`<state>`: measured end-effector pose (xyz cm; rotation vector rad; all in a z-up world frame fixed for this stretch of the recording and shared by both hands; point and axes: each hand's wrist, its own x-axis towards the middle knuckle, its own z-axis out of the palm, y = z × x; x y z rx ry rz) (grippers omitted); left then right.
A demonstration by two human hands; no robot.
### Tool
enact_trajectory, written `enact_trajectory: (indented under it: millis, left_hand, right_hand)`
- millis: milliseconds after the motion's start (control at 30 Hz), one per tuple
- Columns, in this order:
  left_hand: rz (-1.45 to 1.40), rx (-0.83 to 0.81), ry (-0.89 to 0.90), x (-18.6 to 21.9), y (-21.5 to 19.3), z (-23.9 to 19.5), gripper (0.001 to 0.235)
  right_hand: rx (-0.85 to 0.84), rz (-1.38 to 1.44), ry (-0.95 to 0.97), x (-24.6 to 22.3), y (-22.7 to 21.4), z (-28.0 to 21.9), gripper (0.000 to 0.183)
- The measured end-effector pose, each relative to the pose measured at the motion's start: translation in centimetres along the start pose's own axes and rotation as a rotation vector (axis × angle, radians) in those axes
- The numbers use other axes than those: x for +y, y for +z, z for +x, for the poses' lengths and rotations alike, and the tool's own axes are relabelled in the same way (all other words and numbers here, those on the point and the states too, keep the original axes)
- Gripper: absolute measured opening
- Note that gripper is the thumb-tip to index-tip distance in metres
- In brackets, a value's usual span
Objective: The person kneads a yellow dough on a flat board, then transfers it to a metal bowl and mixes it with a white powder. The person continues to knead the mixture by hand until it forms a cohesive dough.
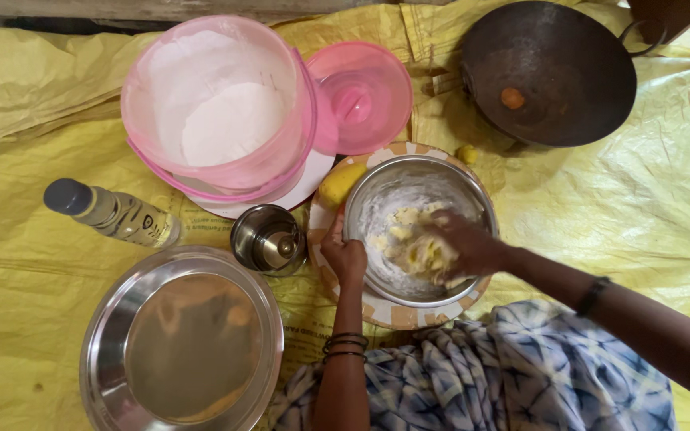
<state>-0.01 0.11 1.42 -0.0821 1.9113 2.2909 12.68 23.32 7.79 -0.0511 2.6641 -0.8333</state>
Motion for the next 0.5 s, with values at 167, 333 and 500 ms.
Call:
enact_trajectory:
  millis: [167, 333, 500]
  left_hand:
    - [0.073, 0.01, 0.023, -0.6, -0.1, 0.3, 0.072]
    - [0.106, 0.037, -0.019, -1.4, -0.1, 0.6, 0.062]
    - [0.124, 0.028, 0.012, -1.5, -0.1, 0.8, 0.056]
  right_hand:
    - [-0.134, -0.501, -0.265, -5.2, 1.1, 3.2, 0.072]
    - [-0.069, -0.717, -0.465, -5.9, 2.1, 6.5, 0.046]
    - [0.143, -0.547, -0.285, -6.7, 3.4, 9.5, 0.053]
